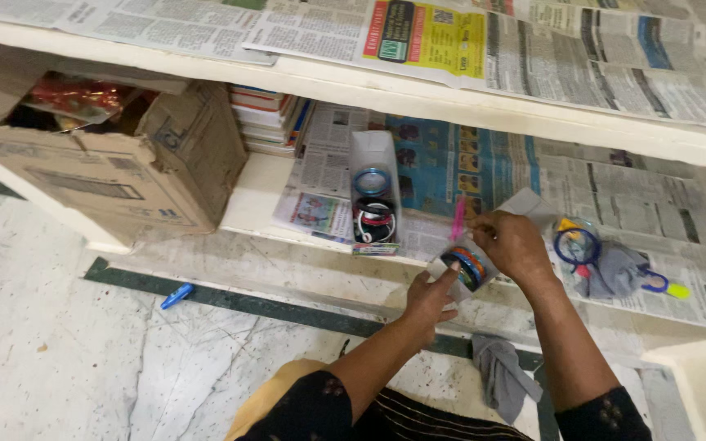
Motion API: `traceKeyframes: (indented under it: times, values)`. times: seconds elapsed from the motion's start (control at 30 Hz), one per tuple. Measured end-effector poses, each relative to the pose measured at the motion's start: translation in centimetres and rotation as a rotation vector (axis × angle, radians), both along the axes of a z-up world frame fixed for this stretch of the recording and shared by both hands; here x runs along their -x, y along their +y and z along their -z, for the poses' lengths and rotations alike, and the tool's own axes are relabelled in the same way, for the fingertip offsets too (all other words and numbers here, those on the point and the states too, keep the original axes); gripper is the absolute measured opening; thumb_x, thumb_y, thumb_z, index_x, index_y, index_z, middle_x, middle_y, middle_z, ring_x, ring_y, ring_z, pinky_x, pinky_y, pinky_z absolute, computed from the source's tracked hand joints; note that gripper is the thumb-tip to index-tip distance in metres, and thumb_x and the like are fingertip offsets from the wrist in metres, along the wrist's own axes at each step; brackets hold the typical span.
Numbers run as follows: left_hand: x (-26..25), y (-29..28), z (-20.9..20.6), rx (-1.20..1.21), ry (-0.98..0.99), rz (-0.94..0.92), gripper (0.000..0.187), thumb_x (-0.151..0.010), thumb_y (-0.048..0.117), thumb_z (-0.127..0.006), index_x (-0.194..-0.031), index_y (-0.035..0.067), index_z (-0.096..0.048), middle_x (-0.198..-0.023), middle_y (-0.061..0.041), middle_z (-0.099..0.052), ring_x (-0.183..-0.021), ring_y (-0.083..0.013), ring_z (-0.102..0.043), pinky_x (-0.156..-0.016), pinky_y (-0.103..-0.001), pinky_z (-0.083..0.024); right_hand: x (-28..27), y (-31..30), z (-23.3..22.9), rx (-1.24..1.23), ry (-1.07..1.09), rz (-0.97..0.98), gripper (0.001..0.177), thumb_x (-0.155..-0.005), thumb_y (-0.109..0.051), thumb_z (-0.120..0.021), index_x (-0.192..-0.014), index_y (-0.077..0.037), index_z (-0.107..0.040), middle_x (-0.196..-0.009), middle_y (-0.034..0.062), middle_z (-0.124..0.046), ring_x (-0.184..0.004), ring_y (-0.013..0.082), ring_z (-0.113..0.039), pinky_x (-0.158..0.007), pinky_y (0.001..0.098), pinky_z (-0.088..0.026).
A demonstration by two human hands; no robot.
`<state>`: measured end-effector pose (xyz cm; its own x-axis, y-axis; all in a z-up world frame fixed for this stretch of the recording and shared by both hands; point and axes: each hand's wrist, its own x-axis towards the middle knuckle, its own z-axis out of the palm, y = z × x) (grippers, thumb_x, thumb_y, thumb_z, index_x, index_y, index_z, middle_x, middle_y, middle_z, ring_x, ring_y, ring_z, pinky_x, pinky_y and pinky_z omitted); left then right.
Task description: The person organizes accessories by placing bangles, thread spools, and small items into organizer boxes on a shelf by hand.
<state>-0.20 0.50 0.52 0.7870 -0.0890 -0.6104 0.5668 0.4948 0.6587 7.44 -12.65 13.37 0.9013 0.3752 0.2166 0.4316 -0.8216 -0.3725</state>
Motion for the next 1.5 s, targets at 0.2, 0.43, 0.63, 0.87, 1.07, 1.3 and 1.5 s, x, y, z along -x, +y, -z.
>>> traceKeyframes:
  times: [0.2,0.43,0.63,0.87,1.07,1.3,1.5]
  values:
    - [0.0,-0.4,-0.2,-0.057,-0.059,-0.005,0.095,-0.080,0.048,-0.080,-0.153,0.003,-0.039,-0.122,-0.009,-0.066,-0.104,-0.0243,-0.064,-0.081,-0.040,-0.056,-3.7,9.4,0.3,-0.111,-0.132,-0.174,0.015,-0.090,-0.011,-0.069,-0.101,-0.005,-0.077,-0.104,0.0158,-0.075,-0.093,0.0365,-0.070,-0.085,0.0452,-0.054]
    - [0.2,0.0,0.3,-0.013,-0.073,-0.016,0.098,-0.087,0.047,-0.074,-0.160,0.006,-0.022,-0.111,-0.005,-0.066,-0.092,-0.0156,-0.063,-0.081,-0.039,-0.053,-10.9,16.6,5.3,0.393,-0.368,-0.379,0.021,-0.080,-0.005,-0.064,-0.093,-0.011,-0.080,-0.108,0.0100,-0.074,-0.111,0.0326,-0.063,-0.095,0.0429,-0.052]
    - [0.2,0.7,-0.5,0.004,-0.070,-0.020,0.093,-0.088,0.040,-0.073,-0.159,0.005,-0.024,-0.108,-0.004,-0.066,-0.088,-0.0134,-0.063,-0.079,-0.038,-0.053,-12.3,16.1,7.0,0.475,-0.292,-0.309,0.017,-0.083,-0.011,-0.063,-0.092,-0.010,-0.078,-0.111,0.0117,-0.073,-0.112,0.0330,-0.063,-0.094,0.0428,-0.053]
    - [0.5,-0.1,-0.7,-0.046,-0.064,0.000,0.090,-0.089,0.035,-0.072,-0.159,0.006,-0.023,-0.114,-0.004,-0.066,-0.094,-0.0147,-0.064,-0.081,-0.039,-0.054,-11.5,15.5,6.4,0.377,-0.273,-0.398,0.019,-0.075,-0.012,-0.069,-0.092,-0.015,-0.078,-0.104,0.0101,-0.073,-0.108,0.0335,-0.064,-0.093,0.0456,-0.051]
    - [0.1,0.5,-0.9,-0.051,-0.096,-0.005,0.079,-0.091,0.041,-0.071,-0.150,0.004,-0.035,-0.114,-0.010,-0.067,-0.094,-0.0173,-0.064,-0.078,-0.036,-0.054,-11.3,14.8,6.9,0.121,-0.333,-0.389,0.012,-0.083,-0.006,-0.069,-0.093,-0.010,-0.074,-0.103,0.0098,-0.073,-0.106,0.0341,-0.064,-0.095,0.0433,-0.051]
    - [-0.5,0.1,-0.4,-0.033,-0.089,-0.172,0.067,-0.084,0.039,-0.081,-0.130,-0.001,-0.054,-0.109,-0.010,-0.068,-0.085,-0.0178,-0.066,-0.067,-0.031,-0.054,-7.5,11.0,1.9,-0.457,0.009,-0.130,0.019,-0.094,-0.016,-0.072,-0.110,-0.006,-0.072,-0.109,0.0073,-0.074,-0.092,0.0206,-0.070,-0.081,0.0332,-0.055]
    - [-1.8,-1.0,4.0,0.156,-0.118,-0.201,0.063,-0.086,0.043,-0.081,-0.131,0.009,-0.052,-0.105,-0.006,-0.064,-0.077,-0.0118,-0.057,-0.065,-0.027,-0.049,-0.8,3.6,-0.4,-0.875,0.321,-0.071,0.025,-0.098,-0.017,-0.067,-0.117,-0.001,-0.070,-0.107,0.0068,-0.076,-0.092,0.0132,-0.066,-0.079,0.0302,-0.053]
